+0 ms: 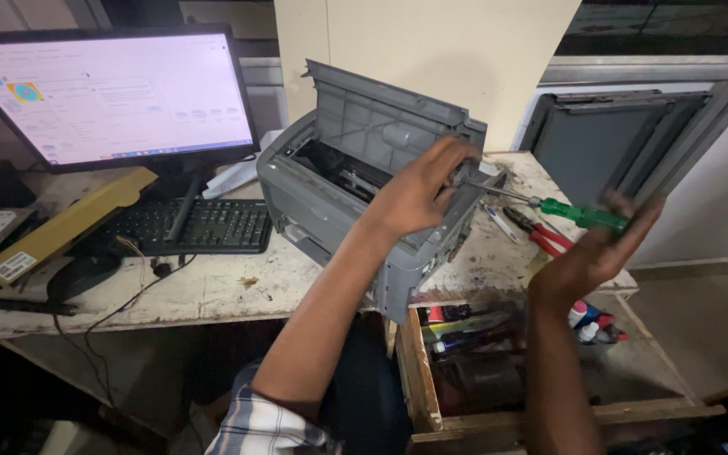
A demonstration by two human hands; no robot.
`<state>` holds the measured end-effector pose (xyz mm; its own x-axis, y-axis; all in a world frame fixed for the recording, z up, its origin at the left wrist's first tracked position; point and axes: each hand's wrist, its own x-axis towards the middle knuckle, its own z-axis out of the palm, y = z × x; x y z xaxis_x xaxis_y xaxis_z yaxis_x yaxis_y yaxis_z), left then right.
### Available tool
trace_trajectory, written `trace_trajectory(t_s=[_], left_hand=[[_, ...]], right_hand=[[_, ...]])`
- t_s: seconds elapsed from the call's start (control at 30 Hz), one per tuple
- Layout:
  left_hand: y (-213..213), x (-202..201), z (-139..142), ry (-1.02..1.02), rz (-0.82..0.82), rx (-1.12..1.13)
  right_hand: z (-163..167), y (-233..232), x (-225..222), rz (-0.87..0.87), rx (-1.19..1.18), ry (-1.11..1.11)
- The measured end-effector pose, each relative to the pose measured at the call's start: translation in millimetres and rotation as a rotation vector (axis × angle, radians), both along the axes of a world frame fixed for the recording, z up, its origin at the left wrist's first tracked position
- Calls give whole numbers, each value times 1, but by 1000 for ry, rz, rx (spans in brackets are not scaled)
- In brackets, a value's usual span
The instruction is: The person disassembles a laser printer on a workbench. They open the top cover, remove the toner cartridge, and use a screwdriver to remove screws from the casing. The person then removes the front panel and continues to manipulate the internal components.
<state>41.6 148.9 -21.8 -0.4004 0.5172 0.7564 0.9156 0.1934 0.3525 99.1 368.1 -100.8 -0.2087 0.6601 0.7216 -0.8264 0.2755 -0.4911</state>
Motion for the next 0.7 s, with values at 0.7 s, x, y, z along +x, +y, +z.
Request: trace_trajectory(t_s=[0.7], left_hand=[[1, -8, -6, 77, -18, 50]], right_hand=[[8, -4, 3, -38, -25, -18]])
